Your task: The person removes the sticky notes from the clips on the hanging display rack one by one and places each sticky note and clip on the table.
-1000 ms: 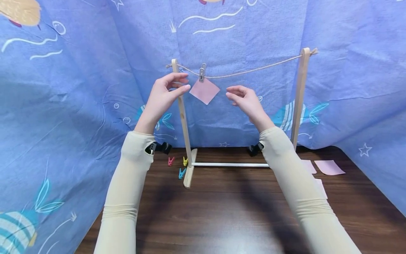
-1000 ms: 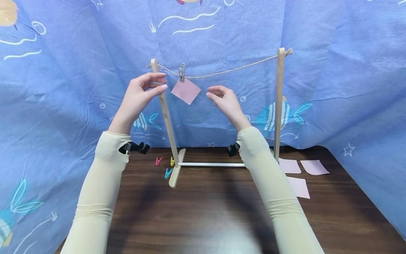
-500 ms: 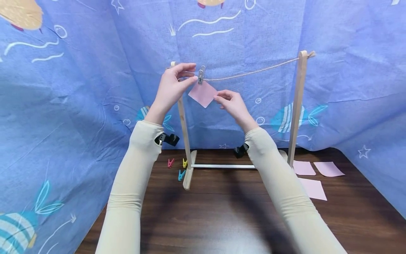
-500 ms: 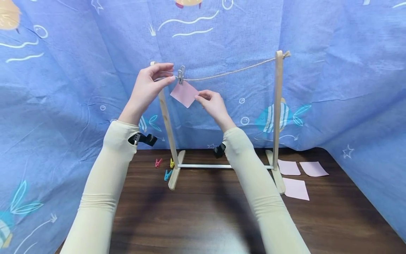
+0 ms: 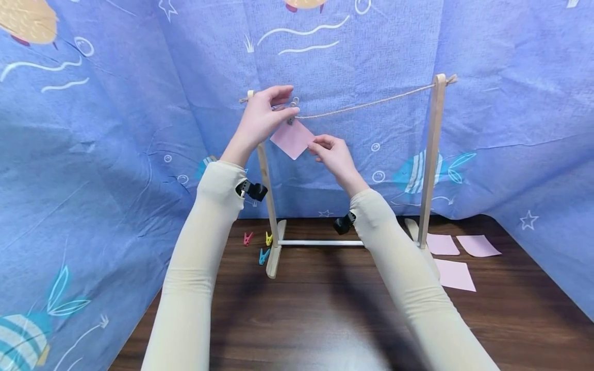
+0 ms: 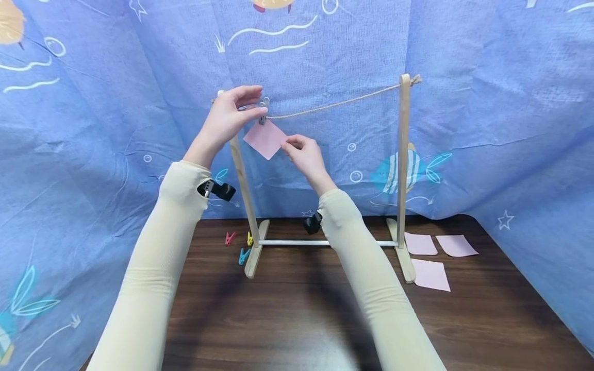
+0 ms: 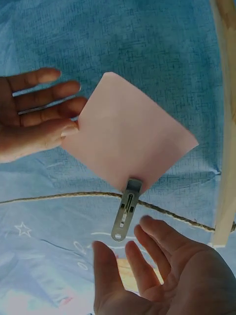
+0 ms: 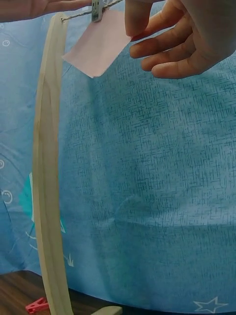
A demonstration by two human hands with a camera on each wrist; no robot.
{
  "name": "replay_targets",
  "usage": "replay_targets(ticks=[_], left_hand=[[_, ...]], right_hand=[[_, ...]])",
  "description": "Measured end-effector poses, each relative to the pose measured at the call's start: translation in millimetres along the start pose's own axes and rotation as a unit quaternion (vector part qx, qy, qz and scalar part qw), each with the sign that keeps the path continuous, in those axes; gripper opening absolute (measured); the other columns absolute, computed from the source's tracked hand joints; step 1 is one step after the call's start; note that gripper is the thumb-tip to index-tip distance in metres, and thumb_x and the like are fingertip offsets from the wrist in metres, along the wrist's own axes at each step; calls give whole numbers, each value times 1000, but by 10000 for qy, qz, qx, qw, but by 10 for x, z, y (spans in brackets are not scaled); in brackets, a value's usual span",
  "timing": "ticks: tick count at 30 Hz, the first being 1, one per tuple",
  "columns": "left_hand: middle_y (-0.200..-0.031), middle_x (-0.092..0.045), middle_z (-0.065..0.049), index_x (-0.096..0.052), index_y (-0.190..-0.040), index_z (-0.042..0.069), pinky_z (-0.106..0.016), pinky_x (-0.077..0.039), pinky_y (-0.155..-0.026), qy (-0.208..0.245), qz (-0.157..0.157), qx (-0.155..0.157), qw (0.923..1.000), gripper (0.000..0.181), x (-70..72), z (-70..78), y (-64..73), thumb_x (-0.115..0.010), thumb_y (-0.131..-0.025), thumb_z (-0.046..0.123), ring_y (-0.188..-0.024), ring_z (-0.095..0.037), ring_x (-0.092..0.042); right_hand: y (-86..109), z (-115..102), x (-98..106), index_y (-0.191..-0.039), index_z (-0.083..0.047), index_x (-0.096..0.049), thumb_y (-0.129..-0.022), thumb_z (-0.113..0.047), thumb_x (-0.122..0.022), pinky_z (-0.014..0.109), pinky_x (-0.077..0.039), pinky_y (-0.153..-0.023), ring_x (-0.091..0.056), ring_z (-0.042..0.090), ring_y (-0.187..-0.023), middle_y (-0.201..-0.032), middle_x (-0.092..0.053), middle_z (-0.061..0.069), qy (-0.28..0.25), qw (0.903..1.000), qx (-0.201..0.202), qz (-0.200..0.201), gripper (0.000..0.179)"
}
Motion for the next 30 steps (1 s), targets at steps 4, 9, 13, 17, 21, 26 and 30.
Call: replay_targets(ticks=[4, 9, 13, 17, 21, 26, 30], left_hand=[[-150, -52, -5, -48, -151, 12, -21, -42, -106, -258, -413, 224, 9986, 61, -34, 37, -41, -70, -96, 26, -134, -15, -51], [-151, -50, -4, -47, -151, 13, -23, -42, -106, -505, -592, 215, 9967, 59, -51, 57, -48, -69, -97, 21, -136, -17, -50], [-149, -52, -4, -52, -147, 10, -25, -45, -104, -597, -527, 45, 9968, 54, -40, 47, -29, -70, -97, 16, -133, -20, -53], [-145, -56, -6, -58, -143, 9, -27, -48, -101, -749, -461, -58, 9961, 49, -35, 18, -17, -70, -96, 16, -128, -19, -57], [-140, -60, -7, -61, -140, 9, -28, -49, -100, -813, -418, -106, 9958, 46, -30, 4, -11, -71, -96, 17, -125, -19, -59], [-136, -64, -7, -63, -137, 8, -30, -50, -100, -768, -334, -138, 9964, 42, -21, 5, 14, -71, -96, 16, -123, -19, -61], [-134, -65, -7, -65, -135, 8, -32, -51, -99, -790, -223, -198, 9964, 41, -10, -9, 38, -71, -96, 18, -121, -20, -63]], right_hand=[[9, 6, -2, -119, 5, -65, -102, -15, -61, 50, -51, -97, -62, 39, -113, -119, -67, 26, 18, 10000, -16, -43, 27], [23, 7, -8, -118, 3, -65, -102, -17, -61, 49, -51, -97, -62, 39, -112, -116, -69, 22, 69, 9999, -40, -82, 26], [25, 12, -9, -118, 3, -66, -103, -17, -60, 50, -51, -96, -62, 39, -112, -113, -69, 20, 74, 9999, -47, -75, 26], [28, 9, 0, -119, 3, -66, -103, -16, -60, 48, -52, -95, -63, 38, -111, -113, -69, 21, 68, 10000, -66, -19, 25], [38, -1, 1, -119, 3, -65, -103, -15, -60, 48, -52, -95, -63, 38, -111, -115, -69, 22, 73, 9999, -83, -18, 25], [54, -4, -3, -120, 3, -65, -103, -16, -59, 51, -50, -97, -63, 38, -112, -116, -69, 22, 92, 9999, -117, -58, 26], [60, -8, 2, -121, 3, -64, -103, -16, -59, 50, -51, -97, -63, 38, -113, -117, -69, 22, 122, 9998, -161, -58, 27]])
Point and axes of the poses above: each hand's wrist, its own y-axis away from the middle knuckle, its own x-axis out of the back of the hand, z = x × y, the point moved 4 cm from there along -y, towards the middle knuckle
